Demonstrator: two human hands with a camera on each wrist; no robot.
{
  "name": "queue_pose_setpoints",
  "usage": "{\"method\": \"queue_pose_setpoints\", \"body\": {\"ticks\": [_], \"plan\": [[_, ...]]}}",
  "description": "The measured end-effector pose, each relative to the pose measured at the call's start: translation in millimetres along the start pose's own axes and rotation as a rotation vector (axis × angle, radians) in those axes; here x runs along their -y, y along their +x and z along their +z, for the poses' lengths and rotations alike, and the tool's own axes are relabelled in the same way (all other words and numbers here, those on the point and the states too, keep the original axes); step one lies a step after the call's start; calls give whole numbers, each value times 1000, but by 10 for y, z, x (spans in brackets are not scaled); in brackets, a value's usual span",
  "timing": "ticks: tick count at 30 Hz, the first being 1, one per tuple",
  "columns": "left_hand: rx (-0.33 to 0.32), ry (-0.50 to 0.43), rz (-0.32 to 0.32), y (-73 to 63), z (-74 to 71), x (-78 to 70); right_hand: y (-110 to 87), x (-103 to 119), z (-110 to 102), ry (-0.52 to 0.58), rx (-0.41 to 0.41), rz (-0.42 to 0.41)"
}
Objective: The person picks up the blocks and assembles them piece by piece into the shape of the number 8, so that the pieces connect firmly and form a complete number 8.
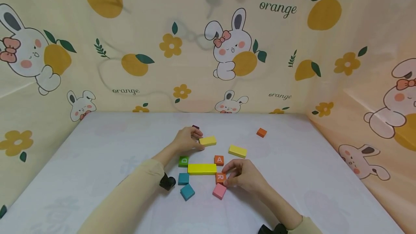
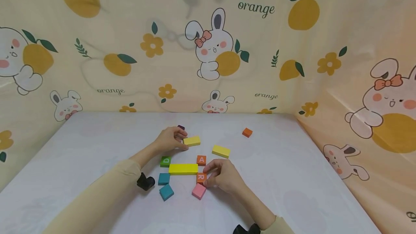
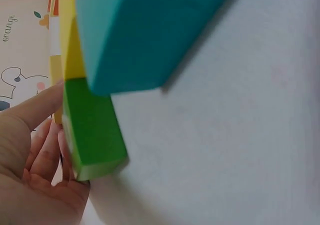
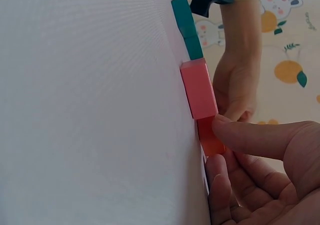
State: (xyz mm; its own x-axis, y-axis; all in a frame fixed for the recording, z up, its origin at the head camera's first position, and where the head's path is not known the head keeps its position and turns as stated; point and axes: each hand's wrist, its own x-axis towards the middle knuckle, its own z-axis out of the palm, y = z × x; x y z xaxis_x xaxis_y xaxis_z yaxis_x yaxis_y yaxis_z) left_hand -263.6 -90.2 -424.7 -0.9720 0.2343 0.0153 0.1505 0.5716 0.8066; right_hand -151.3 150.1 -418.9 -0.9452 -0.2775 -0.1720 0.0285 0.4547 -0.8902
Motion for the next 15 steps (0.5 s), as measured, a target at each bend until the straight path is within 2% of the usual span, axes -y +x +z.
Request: {"method": "queue_pose_setpoints", "body": {"ticks": [9, 15], "plan": [[-19, -62, -58, -48, -53, 47, 16, -33, -9, 3, 9, -11], [-74, -143, -66, -248, -205, -33, 19, -22, -10, -15, 4, -2]]}}
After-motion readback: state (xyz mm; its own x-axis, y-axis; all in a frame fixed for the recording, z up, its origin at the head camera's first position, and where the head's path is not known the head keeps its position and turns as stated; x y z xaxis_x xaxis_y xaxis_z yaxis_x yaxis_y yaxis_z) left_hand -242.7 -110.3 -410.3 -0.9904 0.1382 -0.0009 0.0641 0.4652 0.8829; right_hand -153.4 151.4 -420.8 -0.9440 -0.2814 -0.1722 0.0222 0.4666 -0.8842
